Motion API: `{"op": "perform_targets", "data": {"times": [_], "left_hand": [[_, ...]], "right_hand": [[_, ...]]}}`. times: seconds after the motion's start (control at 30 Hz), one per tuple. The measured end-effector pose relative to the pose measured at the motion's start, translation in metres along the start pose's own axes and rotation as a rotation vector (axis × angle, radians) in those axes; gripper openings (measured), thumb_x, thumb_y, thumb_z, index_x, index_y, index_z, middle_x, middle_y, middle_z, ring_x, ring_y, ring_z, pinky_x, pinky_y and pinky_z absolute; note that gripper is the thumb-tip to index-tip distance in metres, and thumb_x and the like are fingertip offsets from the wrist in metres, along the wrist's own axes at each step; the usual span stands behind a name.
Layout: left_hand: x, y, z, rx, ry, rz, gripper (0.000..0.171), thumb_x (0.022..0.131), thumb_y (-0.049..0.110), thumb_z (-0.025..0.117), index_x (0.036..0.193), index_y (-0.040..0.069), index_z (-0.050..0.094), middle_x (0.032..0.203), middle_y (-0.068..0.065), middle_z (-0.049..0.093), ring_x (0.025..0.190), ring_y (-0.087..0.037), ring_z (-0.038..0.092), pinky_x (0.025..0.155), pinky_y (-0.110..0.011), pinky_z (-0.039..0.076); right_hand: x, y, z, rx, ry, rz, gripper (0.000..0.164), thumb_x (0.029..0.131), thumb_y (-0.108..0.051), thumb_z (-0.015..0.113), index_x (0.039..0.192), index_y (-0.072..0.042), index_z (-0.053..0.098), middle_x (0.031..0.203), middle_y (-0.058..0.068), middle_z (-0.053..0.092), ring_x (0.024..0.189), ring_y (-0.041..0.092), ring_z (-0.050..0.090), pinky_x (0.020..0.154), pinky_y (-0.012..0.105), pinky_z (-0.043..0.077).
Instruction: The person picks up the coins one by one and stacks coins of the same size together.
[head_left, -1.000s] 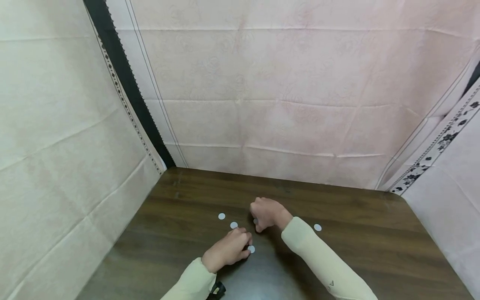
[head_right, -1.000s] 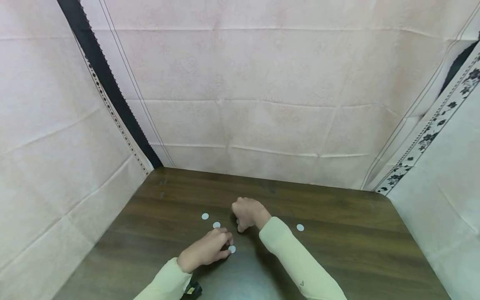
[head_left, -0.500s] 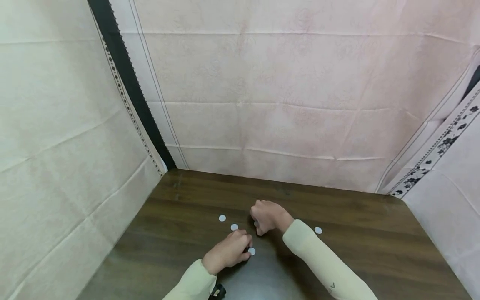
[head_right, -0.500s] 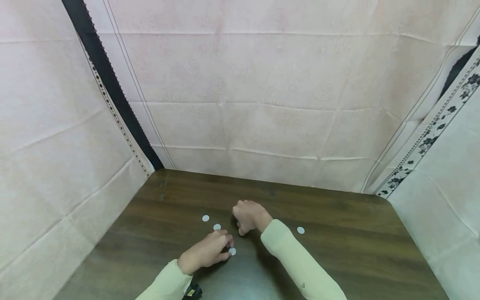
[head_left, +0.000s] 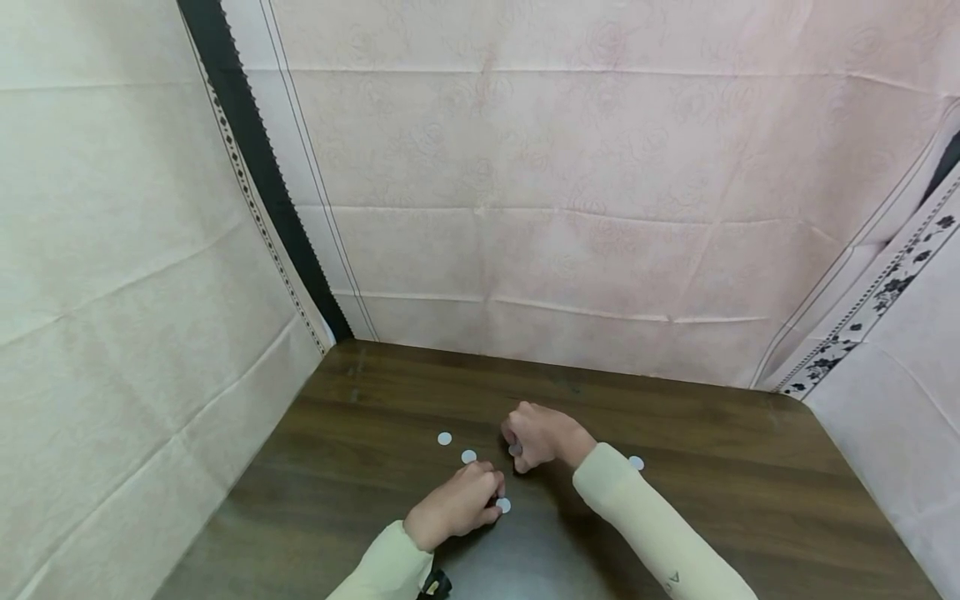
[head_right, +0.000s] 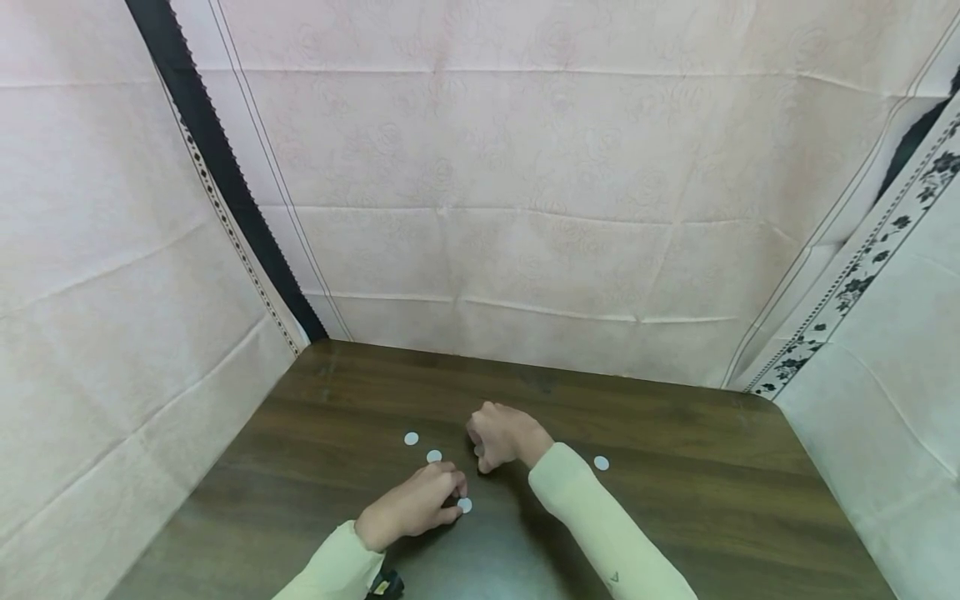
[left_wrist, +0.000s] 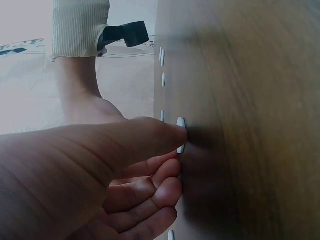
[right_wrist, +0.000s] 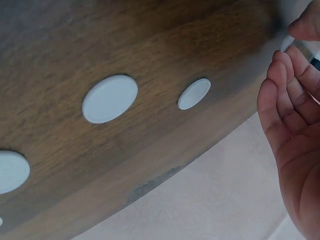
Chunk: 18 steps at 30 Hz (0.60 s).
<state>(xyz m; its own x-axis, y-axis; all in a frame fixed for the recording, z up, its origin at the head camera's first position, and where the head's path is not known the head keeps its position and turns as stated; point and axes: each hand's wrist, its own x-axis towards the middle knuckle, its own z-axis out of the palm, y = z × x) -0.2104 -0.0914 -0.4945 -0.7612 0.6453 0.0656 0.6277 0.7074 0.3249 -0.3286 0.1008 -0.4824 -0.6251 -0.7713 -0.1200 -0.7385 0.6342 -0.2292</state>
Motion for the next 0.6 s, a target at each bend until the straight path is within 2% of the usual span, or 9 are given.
{"op": "perform_targets", "data": {"times": [0.2, 0.6], "left_hand": [[0.000, 0.000, 0.002, 0.003, 0.011, 0.010, 0.011, 0.091, 0.013, 0.081, 0.091, 0.010, 0.071, 0.085, 0.004, 0.062, 0.077, -0.001, 0.049, 0.069, -0.017, 0.046], [0.002, -0.003, 0.003, -0.028, 0.018, 0.025, 0.011, 0.091, 0.011, 0.081, 0.093, 0.007, 0.071, 0.086, 0.002, 0.063, 0.076, -0.002, 0.050, 0.068, -0.016, 0.047]], "right_hand": [[-0.005, 0.002, -0.001, 0.032, 0.006, 0.000, 0.018, 0.076, -0.018, 0.085, 0.080, -0.016, 0.067, 0.069, -0.011, 0.062, 0.054, 0.001, 0.052, 0.052, 0.019, 0.047], [-0.014, -0.002, -0.001, 0.082, 0.014, -0.039, 0.014, 0.078, -0.017, 0.081, 0.085, -0.013, 0.070, 0.072, -0.007, 0.065, 0.055, 0.000, 0.053, 0.052, 0.018, 0.047]]}}
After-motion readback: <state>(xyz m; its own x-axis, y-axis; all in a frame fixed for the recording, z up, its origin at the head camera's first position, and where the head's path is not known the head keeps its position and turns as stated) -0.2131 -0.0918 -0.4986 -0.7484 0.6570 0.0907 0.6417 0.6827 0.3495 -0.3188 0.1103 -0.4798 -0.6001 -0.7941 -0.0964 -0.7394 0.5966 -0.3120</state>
